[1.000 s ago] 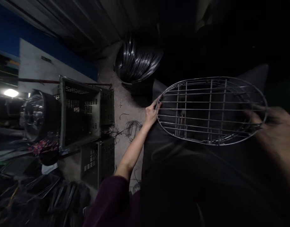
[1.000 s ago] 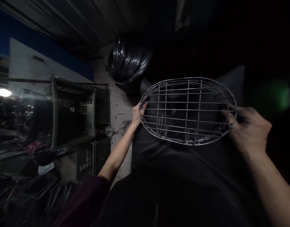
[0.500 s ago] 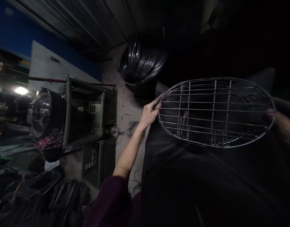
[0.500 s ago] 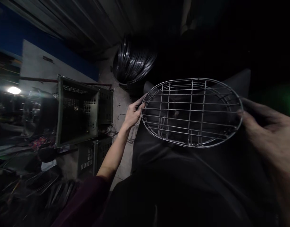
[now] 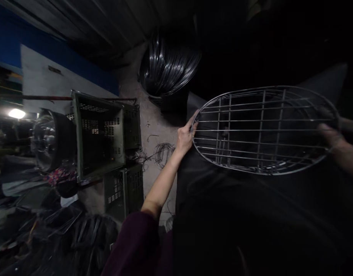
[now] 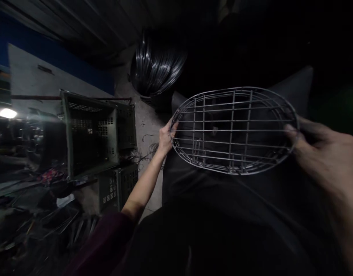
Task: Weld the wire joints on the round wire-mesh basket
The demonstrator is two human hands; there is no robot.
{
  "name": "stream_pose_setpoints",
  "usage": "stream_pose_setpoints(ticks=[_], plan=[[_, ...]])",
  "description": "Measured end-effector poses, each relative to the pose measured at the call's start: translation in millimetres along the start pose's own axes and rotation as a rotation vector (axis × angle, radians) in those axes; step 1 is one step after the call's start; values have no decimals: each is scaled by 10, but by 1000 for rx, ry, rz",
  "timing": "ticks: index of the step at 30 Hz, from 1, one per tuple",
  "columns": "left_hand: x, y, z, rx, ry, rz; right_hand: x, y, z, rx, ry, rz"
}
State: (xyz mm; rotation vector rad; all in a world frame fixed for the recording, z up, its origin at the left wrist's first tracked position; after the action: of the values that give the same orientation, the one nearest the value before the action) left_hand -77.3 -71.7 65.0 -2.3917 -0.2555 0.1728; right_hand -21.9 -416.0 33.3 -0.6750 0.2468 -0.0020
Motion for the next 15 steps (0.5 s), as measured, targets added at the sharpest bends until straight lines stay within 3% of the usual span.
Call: stream_pose_setpoints(ticks=[4,8,10,13,15], plan=[[29,59,64,-88,53,-37,-233,56,314,103,-71,-109],[18,-157,62,-122,-24,52,-403,-90,238,97,-172,-16],[138,-389,72,-150,-68,97,-378,-315,74,83,-96,7],[598,-683,-78,-286,-9,126,-140,-853,-328,-17,143,-194],[974,-705,-359,-324,9,382,123,-1215,-639,-120,301,-335]])
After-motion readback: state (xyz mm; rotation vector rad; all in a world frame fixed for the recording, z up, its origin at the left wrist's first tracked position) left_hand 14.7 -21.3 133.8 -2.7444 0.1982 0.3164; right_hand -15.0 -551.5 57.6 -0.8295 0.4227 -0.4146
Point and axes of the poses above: each hand's wrist, its own x-axis towards the middle knuckle, its own y-axis out of the palm, z = x × y, the point moved 1 cm from there along x, towards the middle knuckle, and after that the axes turned 5 degrees about y, right-handed, at the moved point
